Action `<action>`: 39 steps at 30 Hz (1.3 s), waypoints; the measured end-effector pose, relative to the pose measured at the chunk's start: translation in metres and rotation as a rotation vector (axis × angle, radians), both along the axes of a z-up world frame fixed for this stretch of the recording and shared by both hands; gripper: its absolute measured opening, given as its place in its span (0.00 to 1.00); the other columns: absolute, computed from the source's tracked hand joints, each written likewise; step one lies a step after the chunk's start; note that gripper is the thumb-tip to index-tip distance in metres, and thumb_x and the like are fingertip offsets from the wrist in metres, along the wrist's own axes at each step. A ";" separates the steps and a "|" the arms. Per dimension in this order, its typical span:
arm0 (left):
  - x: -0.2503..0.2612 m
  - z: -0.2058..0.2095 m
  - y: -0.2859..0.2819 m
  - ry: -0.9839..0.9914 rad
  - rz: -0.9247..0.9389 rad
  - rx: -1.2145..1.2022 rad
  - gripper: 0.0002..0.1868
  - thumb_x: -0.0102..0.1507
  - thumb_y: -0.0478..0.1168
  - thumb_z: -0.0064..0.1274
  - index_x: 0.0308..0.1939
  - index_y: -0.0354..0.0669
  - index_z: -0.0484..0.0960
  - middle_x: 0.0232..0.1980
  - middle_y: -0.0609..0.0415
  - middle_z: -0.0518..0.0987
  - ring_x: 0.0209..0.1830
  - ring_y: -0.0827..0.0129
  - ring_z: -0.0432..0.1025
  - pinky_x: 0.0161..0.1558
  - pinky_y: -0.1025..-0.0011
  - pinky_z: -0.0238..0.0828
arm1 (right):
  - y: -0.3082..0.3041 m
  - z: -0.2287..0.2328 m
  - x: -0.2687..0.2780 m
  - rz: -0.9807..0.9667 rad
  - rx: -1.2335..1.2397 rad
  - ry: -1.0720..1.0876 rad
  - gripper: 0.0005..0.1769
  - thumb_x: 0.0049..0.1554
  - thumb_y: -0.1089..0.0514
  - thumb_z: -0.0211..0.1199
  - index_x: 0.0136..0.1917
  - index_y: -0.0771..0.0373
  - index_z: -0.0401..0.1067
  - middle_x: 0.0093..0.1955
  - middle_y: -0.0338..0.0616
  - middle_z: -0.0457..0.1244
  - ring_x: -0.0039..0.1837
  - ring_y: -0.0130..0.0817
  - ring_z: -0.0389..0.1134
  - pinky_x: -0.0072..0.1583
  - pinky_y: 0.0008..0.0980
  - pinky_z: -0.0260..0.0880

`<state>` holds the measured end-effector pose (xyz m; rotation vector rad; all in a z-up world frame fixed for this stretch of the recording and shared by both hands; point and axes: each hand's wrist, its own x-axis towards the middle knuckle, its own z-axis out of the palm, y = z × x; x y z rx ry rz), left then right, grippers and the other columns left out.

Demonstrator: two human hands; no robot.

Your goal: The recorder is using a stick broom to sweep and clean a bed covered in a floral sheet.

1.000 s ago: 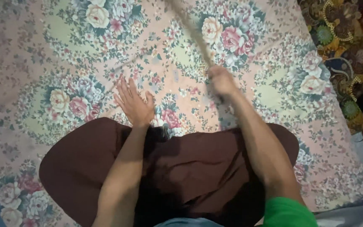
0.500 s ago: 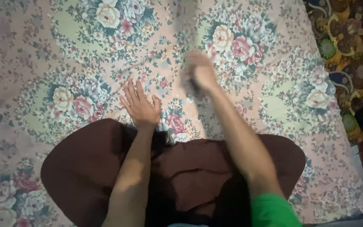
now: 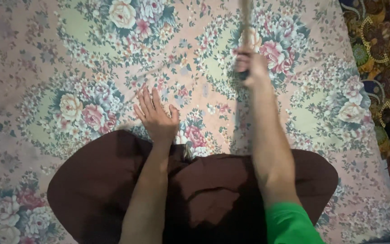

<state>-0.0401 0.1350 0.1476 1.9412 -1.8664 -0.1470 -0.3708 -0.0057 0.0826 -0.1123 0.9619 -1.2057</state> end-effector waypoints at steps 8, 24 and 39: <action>0.000 -0.001 0.002 -0.016 -0.002 -0.022 0.38 0.62 0.44 0.51 0.75 0.31 0.64 0.79 0.33 0.58 0.81 0.41 0.49 0.77 0.36 0.40 | 0.030 0.044 -0.016 -0.289 -0.125 0.124 0.24 0.69 0.45 0.41 0.49 0.63 0.71 0.28 0.30 0.50 0.27 0.20 0.50 0.29 0.24 0.53; -0.002 -0.001 -0.001 0.017 0.024 0.019 0.38 0.62 0.45 0.50 0.75 0.33 0.64 0.80 0.34 0.58 0.82 0.42 0.48 0.78 0.38 0.38 | 0.011 0.056 0.063 0.112 0.077 0.185 0.13 0.67 0.57 0.48 0.50 0.64 0.71 0.26 0.28 0.52 0.25 0.20 0.48 0.26 0.24 0.51; -0.004 0.000 0.001 -0.043 0.019 -0.023 0.38 0.63 0.45 0.51 0.76 0.34 0.65 0.80 0.36 0.60 0.83 0.44 0.51 0.79 0.39 0.40 | 0.039 0.090 0.119 0.160 -0.085 0.415 0.15 0.69 0.53 0.45 0.55 0.64 0.69 0.33 0.41 0.64 0.28 0.27 0.60 0.30 0.29 0.62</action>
